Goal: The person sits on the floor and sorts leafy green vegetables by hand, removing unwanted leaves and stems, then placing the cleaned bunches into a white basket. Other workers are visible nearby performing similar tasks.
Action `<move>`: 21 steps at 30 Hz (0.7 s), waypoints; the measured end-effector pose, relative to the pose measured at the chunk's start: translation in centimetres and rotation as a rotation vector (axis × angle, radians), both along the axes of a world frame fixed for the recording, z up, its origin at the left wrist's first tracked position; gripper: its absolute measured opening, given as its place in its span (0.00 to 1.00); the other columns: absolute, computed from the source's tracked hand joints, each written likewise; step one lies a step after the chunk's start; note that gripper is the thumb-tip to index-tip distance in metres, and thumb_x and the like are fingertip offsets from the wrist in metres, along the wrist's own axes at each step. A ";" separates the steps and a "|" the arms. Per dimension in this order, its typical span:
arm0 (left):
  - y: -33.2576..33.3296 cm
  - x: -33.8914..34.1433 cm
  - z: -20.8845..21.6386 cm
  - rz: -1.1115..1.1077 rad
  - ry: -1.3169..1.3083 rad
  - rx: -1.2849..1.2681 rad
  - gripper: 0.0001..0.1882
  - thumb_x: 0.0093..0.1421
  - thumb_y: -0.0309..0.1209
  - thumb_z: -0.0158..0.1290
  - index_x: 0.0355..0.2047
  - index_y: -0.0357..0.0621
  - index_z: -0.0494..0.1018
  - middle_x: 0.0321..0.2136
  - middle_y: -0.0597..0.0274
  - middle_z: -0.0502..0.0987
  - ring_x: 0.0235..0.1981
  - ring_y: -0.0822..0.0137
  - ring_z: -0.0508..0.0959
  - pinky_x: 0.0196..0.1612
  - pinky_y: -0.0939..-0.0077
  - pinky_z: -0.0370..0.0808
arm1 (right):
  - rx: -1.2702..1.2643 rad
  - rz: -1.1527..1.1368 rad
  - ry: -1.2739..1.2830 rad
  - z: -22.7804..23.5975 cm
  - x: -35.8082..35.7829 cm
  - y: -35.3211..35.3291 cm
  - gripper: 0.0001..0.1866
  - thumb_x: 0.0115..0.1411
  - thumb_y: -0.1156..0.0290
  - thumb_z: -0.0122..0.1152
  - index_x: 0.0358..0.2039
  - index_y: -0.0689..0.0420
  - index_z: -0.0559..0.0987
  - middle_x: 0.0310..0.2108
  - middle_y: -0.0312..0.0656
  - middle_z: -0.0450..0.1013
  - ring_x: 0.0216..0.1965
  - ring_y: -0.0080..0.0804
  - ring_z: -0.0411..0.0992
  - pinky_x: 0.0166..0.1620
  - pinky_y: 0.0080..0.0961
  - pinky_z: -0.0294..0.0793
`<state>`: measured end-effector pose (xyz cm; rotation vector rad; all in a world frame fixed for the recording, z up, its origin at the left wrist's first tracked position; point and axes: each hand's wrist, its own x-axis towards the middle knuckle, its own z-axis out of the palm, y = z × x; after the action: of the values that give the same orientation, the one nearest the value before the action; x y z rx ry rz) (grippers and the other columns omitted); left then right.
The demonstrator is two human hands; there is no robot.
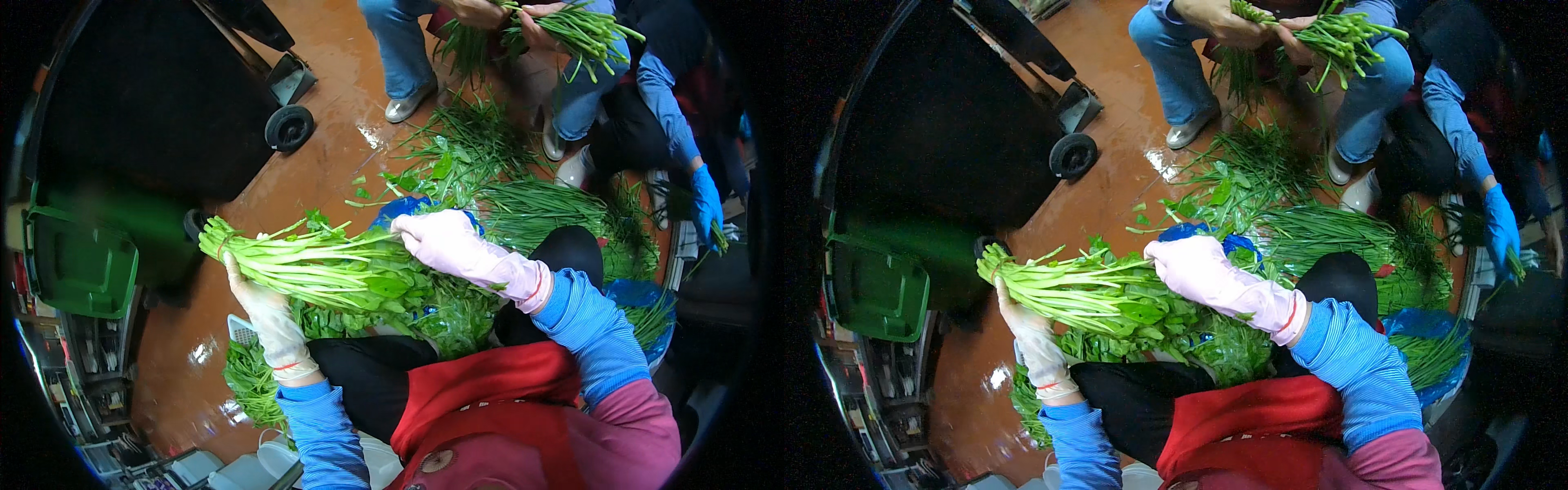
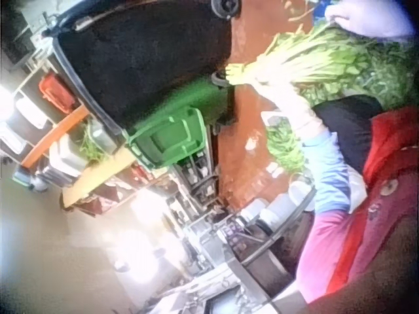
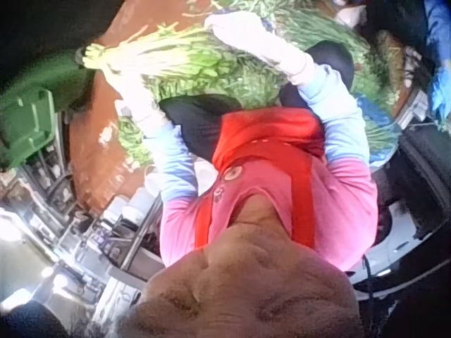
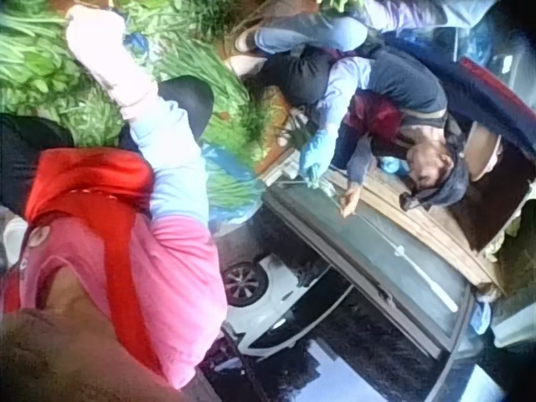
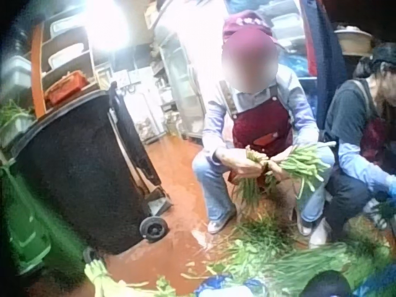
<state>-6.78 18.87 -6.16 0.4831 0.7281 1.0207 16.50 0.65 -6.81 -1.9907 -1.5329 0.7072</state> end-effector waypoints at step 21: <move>0.7 -0.2 -0.2 0.071 -0.072 0.022 0.23 0.59 0.47 0.46 0.49 0.46 0.66 0.45 0.50 0.71 0.46 0.54 0.71 0.51 0.53 0.67 | 0.338 -0.159 1.016 0.4 2.9 -0.6 0.17 0.62 0.59 0.42 0.24 0.57 0.74 0.23 0.32 0.69 0.21 0.16 0.62 0.25 0.14 0.60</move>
<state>-7.00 19.53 -6.35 0.4392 0.6746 1.1083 19.42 0.08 -6.44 -1.1524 -0.7880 1.0705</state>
